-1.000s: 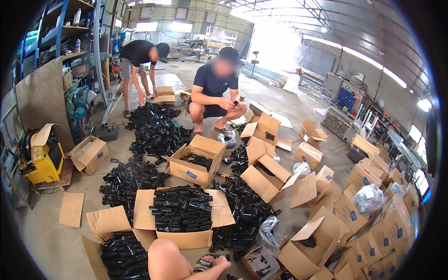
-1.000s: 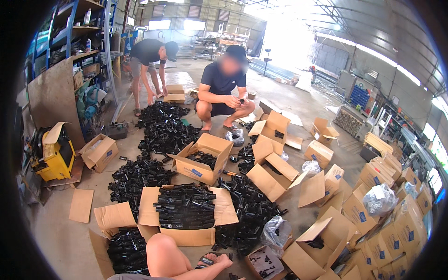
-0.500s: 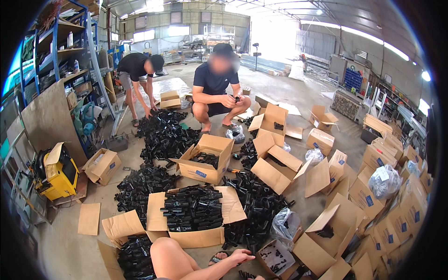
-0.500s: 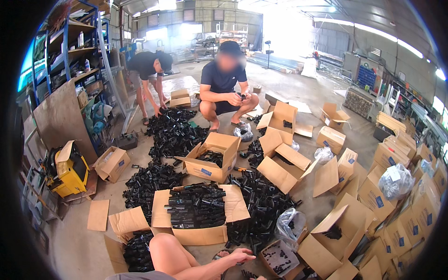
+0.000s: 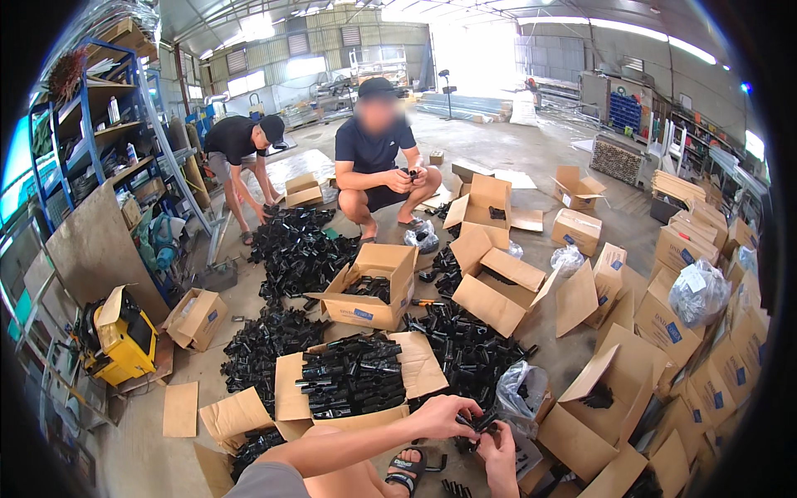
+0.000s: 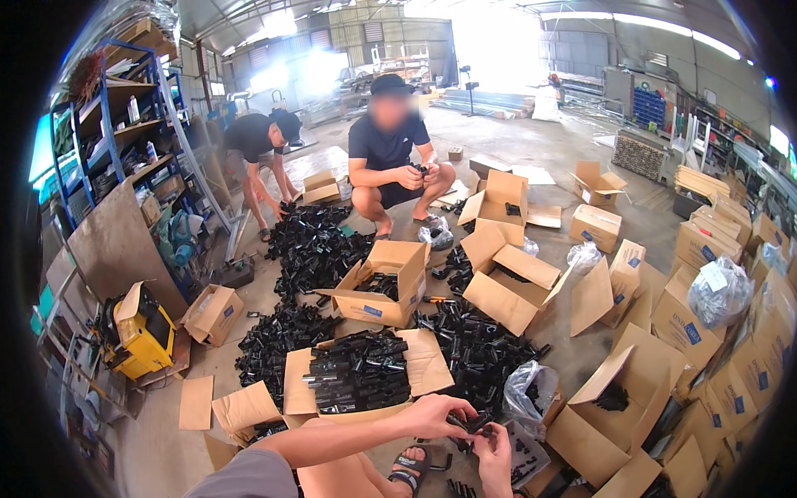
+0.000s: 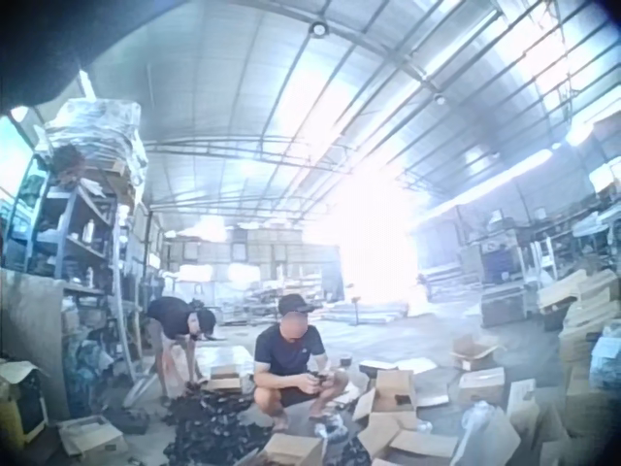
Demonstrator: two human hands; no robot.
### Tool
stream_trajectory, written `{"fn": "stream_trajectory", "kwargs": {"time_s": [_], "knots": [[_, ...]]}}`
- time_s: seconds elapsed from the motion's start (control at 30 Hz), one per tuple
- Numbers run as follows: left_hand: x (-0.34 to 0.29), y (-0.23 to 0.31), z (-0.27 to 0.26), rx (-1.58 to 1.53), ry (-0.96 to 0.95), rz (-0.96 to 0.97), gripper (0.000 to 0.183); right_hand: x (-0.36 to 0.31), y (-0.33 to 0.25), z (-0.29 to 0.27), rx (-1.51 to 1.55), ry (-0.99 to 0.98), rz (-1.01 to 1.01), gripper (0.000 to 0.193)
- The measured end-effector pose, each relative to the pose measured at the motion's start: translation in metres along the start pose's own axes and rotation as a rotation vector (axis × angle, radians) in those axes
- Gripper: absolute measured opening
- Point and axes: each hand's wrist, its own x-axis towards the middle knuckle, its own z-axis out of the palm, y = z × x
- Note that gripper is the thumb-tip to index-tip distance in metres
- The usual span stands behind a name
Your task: The person handles black plastic parts and small metal fasteners while seated on the floor, placing them into cardboard boxes and plastic bags.
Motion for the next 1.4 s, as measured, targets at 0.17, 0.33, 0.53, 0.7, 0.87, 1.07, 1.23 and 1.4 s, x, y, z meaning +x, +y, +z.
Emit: {"fn": "stream_trajectory", "kwargs": {"time_s": [0.17,0.33,0.53,0.7,0.87,1.07,1.23,1.4], "knots": [[0.017,-0.002,-0.014,-0.036,-0.065,0.102,0.049,0.007,-0.018,0.007,0.181,0.061,-0.075,0.024],[0.023,-0.008,-0.017,-0.278,-0.167,0.165,0.049,0.010,-0.011,0.001,-0.007,0.122,-0.158,0.025],[0.009,-0.001,-0.024,-0.044,-0.164,0.143,0.047,0.002,-0.026,0.021,0.054,0.062,-0.039,0.028],[0.001,-0.003,-0.034,-0.044,-0.195,0.165,0.045,-0.001,-0.026,0.029,0.040,0.085,-0.004,0.030],[-0.007,0.001,-0.041,-0.009,-0.217,0.133,0.045,-0.002,-0.017,0.031,-0.048,0.049,-0.068,0.031],[-0.006,-0.004,-0.034,-0.079,-0.143,0.113,0.044,-0.006,-0.027,0.045,0.123,0.158,0.008,0.030],[-0.010,-0.008,-0.034,-0.162,-0.120,0.172,0.042,-0.009,-0.028,0.044,-0.005,0.210,-0.052,0.029],[-0.011,-0.005,-0.027,-0.061,-0.138,0.150,0.041,-0.010,-0.026,0.043,-0.029,0.203,-0.042,0.028]]}}
